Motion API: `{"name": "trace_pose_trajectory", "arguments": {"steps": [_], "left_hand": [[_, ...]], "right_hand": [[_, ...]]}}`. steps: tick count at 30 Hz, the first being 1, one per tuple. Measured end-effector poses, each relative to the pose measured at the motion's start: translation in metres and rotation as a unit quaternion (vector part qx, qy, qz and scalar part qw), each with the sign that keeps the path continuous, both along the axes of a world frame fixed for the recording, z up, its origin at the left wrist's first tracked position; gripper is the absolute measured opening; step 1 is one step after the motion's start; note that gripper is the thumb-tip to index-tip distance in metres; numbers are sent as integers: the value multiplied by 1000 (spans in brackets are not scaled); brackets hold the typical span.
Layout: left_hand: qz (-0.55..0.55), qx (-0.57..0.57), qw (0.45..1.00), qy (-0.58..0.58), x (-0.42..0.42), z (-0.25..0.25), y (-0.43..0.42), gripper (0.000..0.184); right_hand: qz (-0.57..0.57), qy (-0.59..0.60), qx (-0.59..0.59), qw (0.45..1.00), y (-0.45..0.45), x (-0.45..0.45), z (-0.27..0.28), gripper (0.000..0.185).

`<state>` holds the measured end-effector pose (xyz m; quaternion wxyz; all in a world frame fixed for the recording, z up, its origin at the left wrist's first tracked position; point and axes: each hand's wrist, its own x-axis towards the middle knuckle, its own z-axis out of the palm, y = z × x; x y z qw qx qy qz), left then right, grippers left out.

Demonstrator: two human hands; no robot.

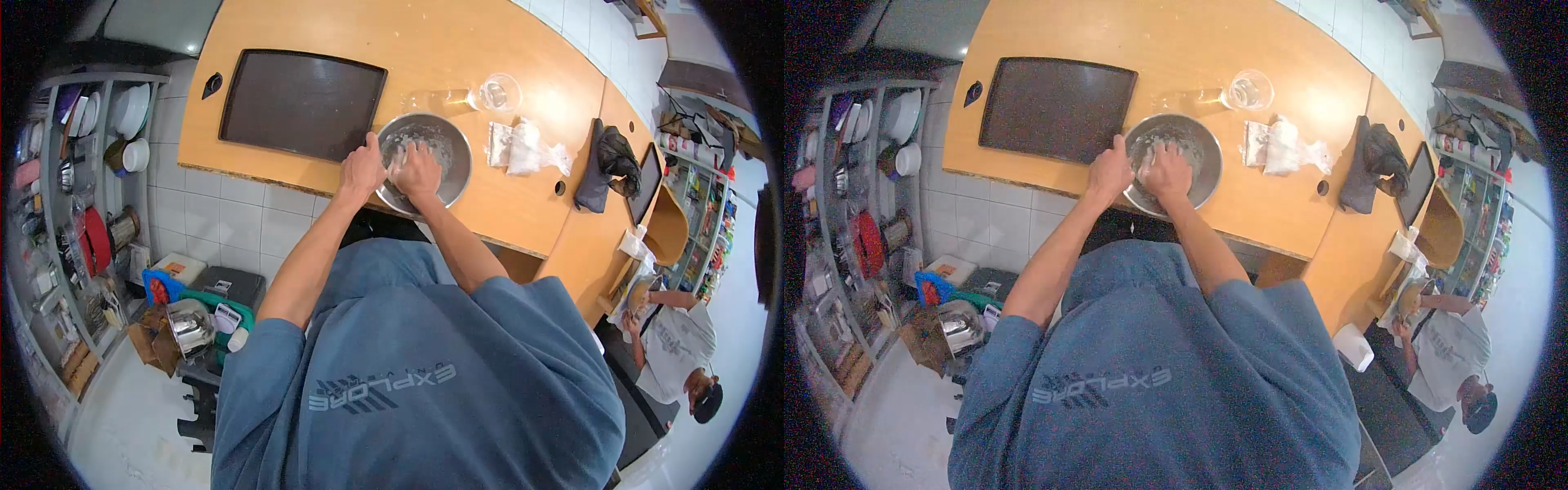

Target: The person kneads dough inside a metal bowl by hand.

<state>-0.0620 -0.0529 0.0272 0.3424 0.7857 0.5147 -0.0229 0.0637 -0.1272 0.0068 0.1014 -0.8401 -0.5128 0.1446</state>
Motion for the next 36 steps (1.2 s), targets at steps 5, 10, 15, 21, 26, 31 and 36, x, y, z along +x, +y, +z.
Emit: {"name": "trace_pose_trajectory", "arguments": {"steps": [5, 10, 15, 21, 26, 31, 36], "left_hand": [[16, -12, 1000, 11, 0, -1, 4, 39], [20, -6, 999, 28, 4, 6, 0, 40], [15, -2, 999, 39, 5, 12, -3, 45], [12, -17, 999, 46, 6, 24, 0, 45], [12, -28, 998, 46, 5, 23, 1, 46], [11, -16, 999, 26, 2, 11, -2, 50], [22, 5, 1000, 2, 0, 5, -5, 45]], "right_hand": [[14, 6, -30, 999, 11, 12, -14, 39], [0, 142, -118, 983, 25, 30, 5, 54], [7, 228, -226, 947, 37, 75, 13, 89], [82, 165, -196, 963, 17, 66, 31, 56], [47, 2, -93, 995, -9, 8, 34, 38], [91, -34, -39, 994, -12, -11, 28, 32], [61, -5, 58, 996, -12, -20, -16, 26]]}}
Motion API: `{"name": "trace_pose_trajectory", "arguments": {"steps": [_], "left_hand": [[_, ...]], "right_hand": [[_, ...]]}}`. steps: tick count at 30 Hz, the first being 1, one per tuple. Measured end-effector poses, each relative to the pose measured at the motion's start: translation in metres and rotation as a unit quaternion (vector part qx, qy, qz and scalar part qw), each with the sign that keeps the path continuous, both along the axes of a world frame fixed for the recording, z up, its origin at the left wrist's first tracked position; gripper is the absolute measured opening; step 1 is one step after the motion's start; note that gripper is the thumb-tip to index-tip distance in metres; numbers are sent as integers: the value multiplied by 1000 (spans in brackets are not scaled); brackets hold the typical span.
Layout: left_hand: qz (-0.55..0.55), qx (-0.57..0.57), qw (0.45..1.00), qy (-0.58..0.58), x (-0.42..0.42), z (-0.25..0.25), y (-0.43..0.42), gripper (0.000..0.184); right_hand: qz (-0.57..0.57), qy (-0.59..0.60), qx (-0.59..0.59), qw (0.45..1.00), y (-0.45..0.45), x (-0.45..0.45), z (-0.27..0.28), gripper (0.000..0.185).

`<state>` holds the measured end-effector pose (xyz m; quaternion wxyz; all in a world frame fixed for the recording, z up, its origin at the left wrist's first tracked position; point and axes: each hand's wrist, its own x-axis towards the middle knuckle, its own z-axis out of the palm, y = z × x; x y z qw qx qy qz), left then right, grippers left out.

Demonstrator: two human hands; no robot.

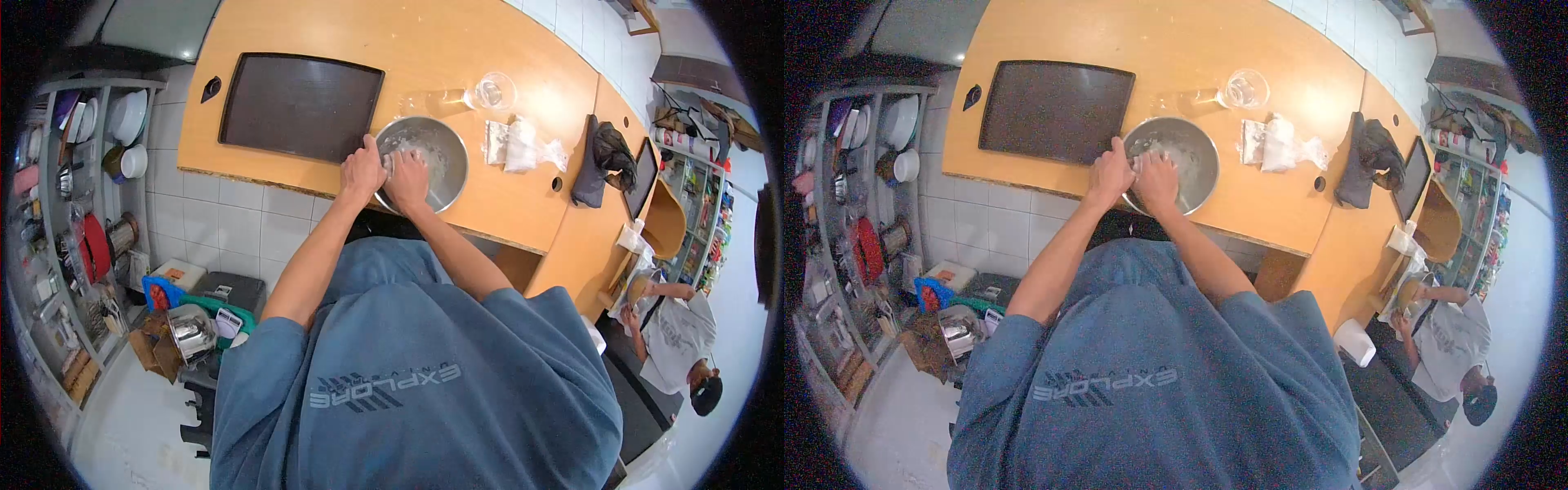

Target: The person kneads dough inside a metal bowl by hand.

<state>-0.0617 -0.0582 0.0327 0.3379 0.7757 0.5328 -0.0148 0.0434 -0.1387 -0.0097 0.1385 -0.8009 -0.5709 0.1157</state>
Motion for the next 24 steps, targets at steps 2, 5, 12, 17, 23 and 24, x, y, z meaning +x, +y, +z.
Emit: {"name": "trace_pose_trajectory", "arguments": {"steps": [2, 5, 12, 17, 23, 24], "left_hand": [[-10, -22, 1000, 15, -1, 1, 2, 54], [-11, -51, 999, 7, -2, -3, 3, 56], [14, -49, 999, 13, -1, 2, 6, 44], [0, -17, 1000, 5, -2, -1, 4, 40], [12, -16, 1000, 0, -2, 5, 4, 41], [12, -17, 1000, -1, -1, 9, 5, 42]], "right_hand": [[-17, -31, 15, 999, -2, -2, -8, 25], [0, -18, -2, 1000, 7, 4, 0, 22], [-36, -2, 18, 999, 30, 11, 0, 25], [-112, 267, -63, 955, 44, 52, 4, 31], [20, 293, -112, 949, 30, 91, 24, 59], [26, 272, -119, 955, 26, 90, 25, 61]]}}
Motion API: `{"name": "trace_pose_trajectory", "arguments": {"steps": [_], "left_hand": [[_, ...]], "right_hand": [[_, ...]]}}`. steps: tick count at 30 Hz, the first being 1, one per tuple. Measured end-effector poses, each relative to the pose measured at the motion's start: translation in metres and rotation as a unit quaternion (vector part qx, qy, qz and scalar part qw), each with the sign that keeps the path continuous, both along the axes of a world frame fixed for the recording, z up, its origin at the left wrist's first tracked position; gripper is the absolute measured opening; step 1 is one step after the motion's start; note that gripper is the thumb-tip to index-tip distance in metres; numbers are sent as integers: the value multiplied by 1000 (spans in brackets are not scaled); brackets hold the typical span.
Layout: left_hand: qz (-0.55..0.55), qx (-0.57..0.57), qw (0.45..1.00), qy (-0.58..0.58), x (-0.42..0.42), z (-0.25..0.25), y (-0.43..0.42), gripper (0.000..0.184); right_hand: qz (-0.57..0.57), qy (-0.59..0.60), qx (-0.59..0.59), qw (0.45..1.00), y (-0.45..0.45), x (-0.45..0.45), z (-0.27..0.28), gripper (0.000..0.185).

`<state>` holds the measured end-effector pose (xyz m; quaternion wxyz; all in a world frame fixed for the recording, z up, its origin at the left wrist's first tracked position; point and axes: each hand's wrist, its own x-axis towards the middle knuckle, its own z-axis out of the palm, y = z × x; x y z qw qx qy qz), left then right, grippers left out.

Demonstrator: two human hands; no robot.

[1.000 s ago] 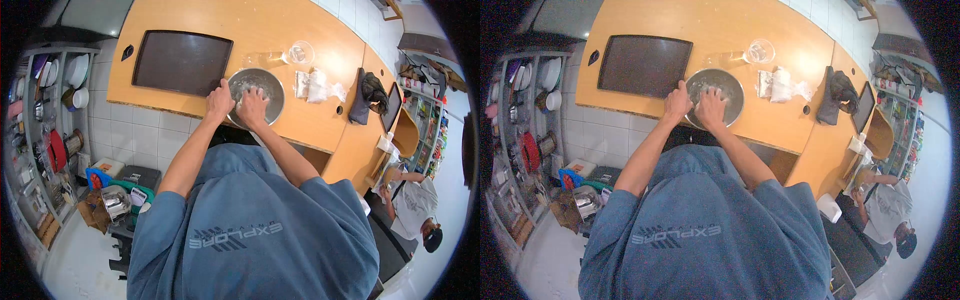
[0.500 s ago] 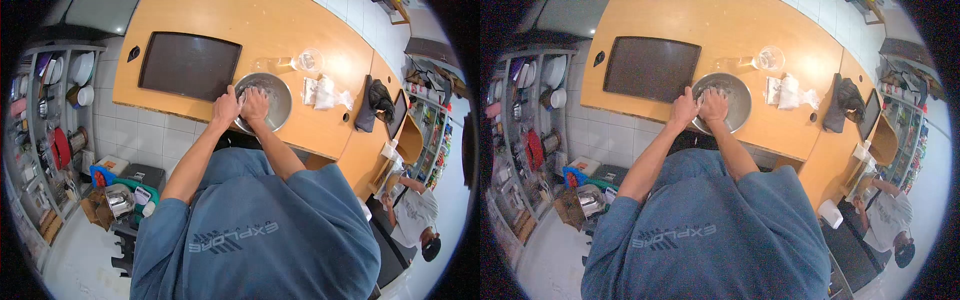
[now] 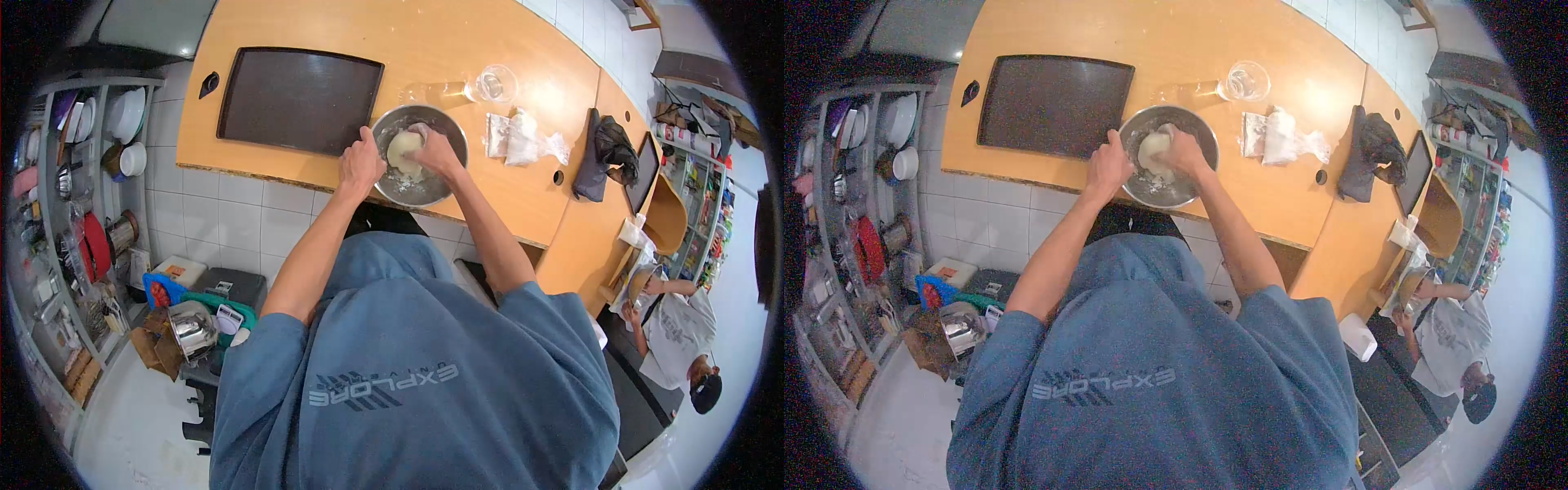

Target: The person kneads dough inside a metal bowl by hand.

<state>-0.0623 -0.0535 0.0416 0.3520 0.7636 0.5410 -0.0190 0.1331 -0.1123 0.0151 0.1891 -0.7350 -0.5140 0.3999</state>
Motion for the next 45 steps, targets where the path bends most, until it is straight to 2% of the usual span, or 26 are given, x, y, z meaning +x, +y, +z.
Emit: {"name": "trace_pose_trajectory", "arguments": {"steps": [5, 8, 11, 14, 17, 23, 26, 29, 30, 35, 38, 41, 44, 45], "left_hand": [[-17, -15, 999, 29, 0, 11, 2, 48], [-14, -6, 999, 29, 0, 3, 0, 48], [-12, -1, 999, 36, 1, 2, 0, 48], [-9, -7, 999, 36, 2, 6, -1, 49], [-8, -9, 999, 38, 5, 5, 0, 50], [-26, 3, 999, 33, 2, -7, 2, 41], [-36, 0, 999, 35, 0, -9, 4, 38], [-42, -11, 998, 44, 2, -7, 7, 43], [-45, -16, 998, 50, 1, -6, 7, 46], [-31, 2, 999, 31, -2, -9, 8, 40], [-28, 12, 999, 32, 1, -10, 8, 39], [-20, -5, 999, 47, 4, 4, 9, 43], [-16, -11, 999, 47, 4, 0, 5, 47], [-15, -9, 999, 45, 4, 1, 5, 48]], "right_hand": [[17, -47, 39, 998, -12, -9, -5, 67], [36, -14, 57, 998, -20, -9, -18, 68], [67, 37, -6, 997, -22, -15, -18, 71], [-11, -132, 30, 991, -28, -42, -17, 67], [-35, -210, 65, 975, -30, -67, -9, 59], [-84, -212, 109, 967, -22, -73, -31, 46], [-101, -254, 123, 954, -22, -72, -32, 40], [-94, -311, 79, 942, -15, -75, -43, 33], [-88, -306, 78, 945, -12, -76, -40, 31], [-94, -282, 51, 953, 5, -72, -33, 29], [-76, -233, 26, 969, 9, -61, -34, 37], [-74, -132, 42, 988, 10, -33, -69, 45], [-63, -116, 15, 991, 11, -22, -4, 52], [-59, -99, 21, 993, 10, -16, 0, 54]]}}
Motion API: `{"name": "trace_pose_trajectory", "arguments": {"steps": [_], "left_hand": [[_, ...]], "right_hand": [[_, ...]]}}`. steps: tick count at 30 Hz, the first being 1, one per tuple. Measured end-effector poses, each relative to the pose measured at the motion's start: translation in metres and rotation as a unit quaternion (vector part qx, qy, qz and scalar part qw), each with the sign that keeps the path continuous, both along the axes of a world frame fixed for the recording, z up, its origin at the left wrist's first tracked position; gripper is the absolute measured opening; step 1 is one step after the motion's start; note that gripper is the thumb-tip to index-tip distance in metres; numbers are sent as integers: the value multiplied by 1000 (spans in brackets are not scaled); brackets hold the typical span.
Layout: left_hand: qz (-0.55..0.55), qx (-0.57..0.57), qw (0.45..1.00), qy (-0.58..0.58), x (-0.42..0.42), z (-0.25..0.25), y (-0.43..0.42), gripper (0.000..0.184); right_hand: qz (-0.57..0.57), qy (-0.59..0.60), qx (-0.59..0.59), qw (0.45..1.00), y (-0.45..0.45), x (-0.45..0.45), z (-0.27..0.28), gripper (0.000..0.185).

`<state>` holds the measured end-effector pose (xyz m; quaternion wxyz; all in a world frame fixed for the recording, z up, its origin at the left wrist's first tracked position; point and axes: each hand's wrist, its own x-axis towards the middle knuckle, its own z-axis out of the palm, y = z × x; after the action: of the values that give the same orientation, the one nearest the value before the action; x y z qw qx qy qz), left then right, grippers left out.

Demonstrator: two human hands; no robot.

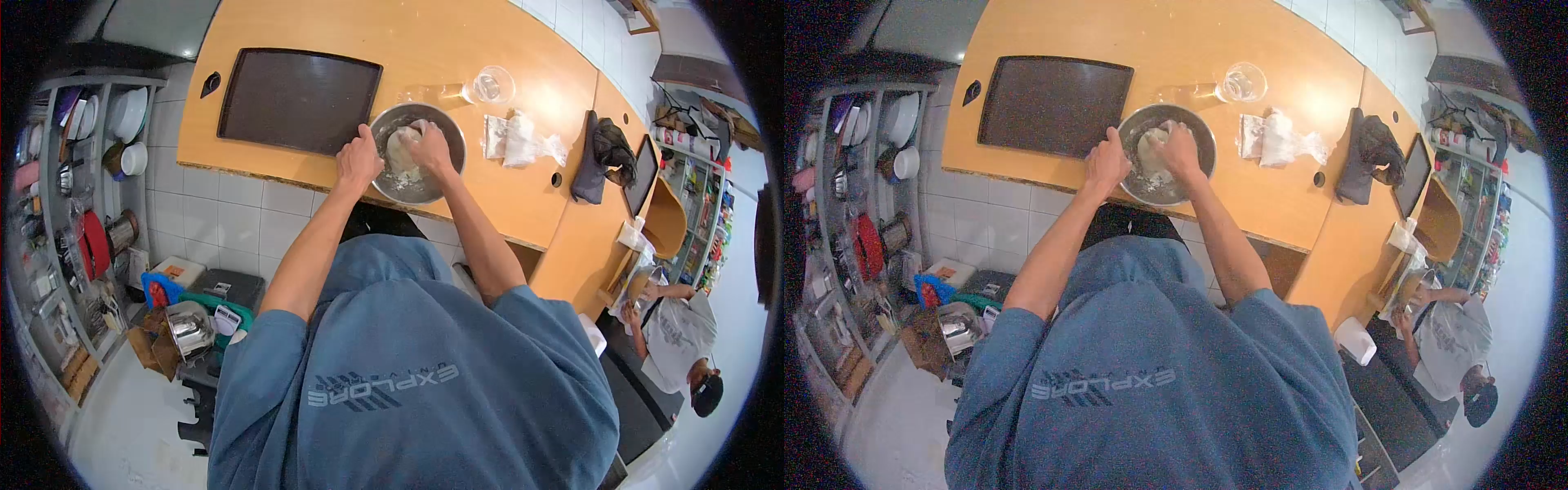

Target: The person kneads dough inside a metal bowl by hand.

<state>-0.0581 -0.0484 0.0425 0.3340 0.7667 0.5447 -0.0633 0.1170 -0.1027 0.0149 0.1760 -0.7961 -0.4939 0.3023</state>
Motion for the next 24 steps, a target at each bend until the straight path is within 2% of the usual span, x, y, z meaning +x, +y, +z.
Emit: {"name": "trace_pose_trajectory", "arguments": {"steps": [3, 6, 9, 12, 15, 18, 21, 24], "left_hand": [[-9, -5, 1000, 14, 1, 5, -1, 48], [-11, -6, 1000, 15, 1, 14, -1, 48], [-15, -3, 1000, 13, 0, 14, -2, 48], [-22, -4, 1000, 10, 0, 11, -3, 47], [-30, 18, 999, 15, 0, 6, -6, 46], [-24, 32, 999, 17, 0, -5, -5, 45], [-27, 14, 999, -20, -1, 3, -5, 44], [-39, 22, 999, -13, -2, 3, -5, 44]], "right_hand": [[41, 58, -49, 996, -8, 2, 8, 58], [65, -82, 14, 994, -19, -9, -9, 63], [21, 49, 6, 999, -20, -11, -13, 67], [-49, 59, -130, 989, -12, -20, 4, 69], [-45, 6, -146, 988, -7, -30, 5, 66], [-48, -13, -146, 988, -3, -45, 35, 60], [1, -103, -114, 988, -15, -52, 26, 57], [-11, -1, -156, 988, -10, -36, 24, 51]]}}
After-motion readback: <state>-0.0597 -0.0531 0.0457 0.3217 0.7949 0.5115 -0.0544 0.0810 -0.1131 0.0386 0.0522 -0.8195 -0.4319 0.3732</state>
